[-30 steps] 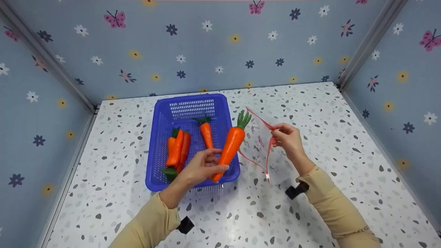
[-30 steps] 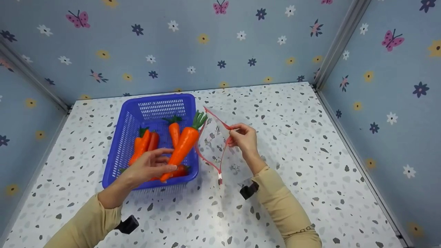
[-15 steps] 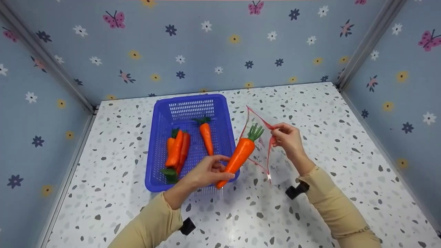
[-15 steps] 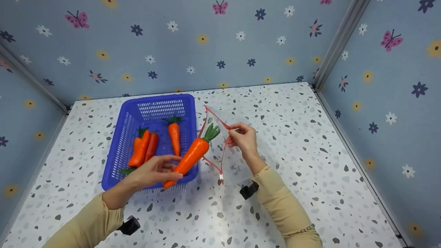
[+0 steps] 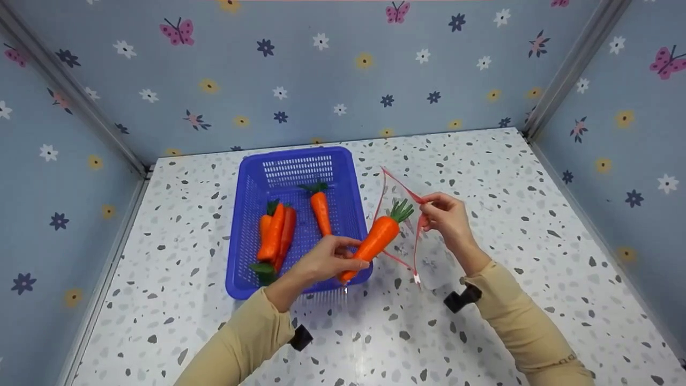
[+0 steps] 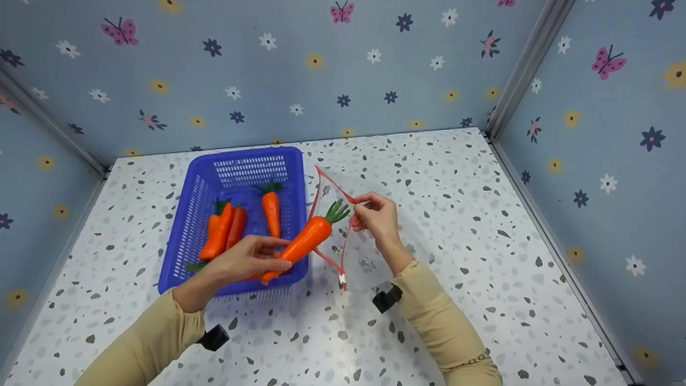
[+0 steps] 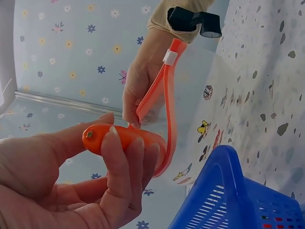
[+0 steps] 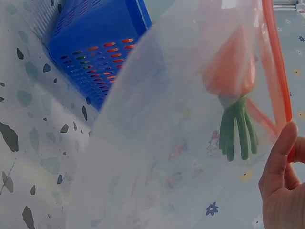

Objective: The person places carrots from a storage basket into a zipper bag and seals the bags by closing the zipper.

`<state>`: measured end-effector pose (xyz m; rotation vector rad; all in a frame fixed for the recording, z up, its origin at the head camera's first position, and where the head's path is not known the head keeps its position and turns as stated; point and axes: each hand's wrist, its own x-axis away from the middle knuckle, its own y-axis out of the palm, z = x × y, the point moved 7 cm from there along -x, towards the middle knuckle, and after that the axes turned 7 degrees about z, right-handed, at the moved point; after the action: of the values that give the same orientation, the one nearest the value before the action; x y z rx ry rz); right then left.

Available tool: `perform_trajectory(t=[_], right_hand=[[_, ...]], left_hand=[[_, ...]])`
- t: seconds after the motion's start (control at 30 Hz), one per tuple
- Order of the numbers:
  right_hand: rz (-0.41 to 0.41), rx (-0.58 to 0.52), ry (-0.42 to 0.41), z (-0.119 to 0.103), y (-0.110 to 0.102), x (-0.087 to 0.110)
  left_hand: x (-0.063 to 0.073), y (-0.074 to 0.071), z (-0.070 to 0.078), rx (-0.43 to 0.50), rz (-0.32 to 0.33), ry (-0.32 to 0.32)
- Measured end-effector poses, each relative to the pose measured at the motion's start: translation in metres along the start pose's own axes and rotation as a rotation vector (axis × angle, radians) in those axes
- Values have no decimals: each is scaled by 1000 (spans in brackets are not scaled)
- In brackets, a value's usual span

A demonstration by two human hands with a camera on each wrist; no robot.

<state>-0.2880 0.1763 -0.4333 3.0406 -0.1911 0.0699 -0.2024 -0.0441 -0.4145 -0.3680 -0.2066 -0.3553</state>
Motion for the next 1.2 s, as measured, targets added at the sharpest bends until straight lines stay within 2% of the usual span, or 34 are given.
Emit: perform_trajectory(t=[0.23,0.37,0.57,0.73,1.03,1.2], right_hand=[[13,14,-5,-1,-1,0],[16,25,-6,-1,0,0],[-13,37,-23,-5,3,2],[-47,-3,-28,-8,8,5],[-29,-67,-24,-15,11,7],[-7,-84,-11,-17,10,8]], left_hand=[[-8,-7,1,-54,43,-42],[-12,-10,4,-78,67,-45],[-17,-17,4,-150,163,-57],[-19,-20,8,-174,230,-15],[-30,-25,10,-129,391,87],[-33,-29,10,-111,444,156]])
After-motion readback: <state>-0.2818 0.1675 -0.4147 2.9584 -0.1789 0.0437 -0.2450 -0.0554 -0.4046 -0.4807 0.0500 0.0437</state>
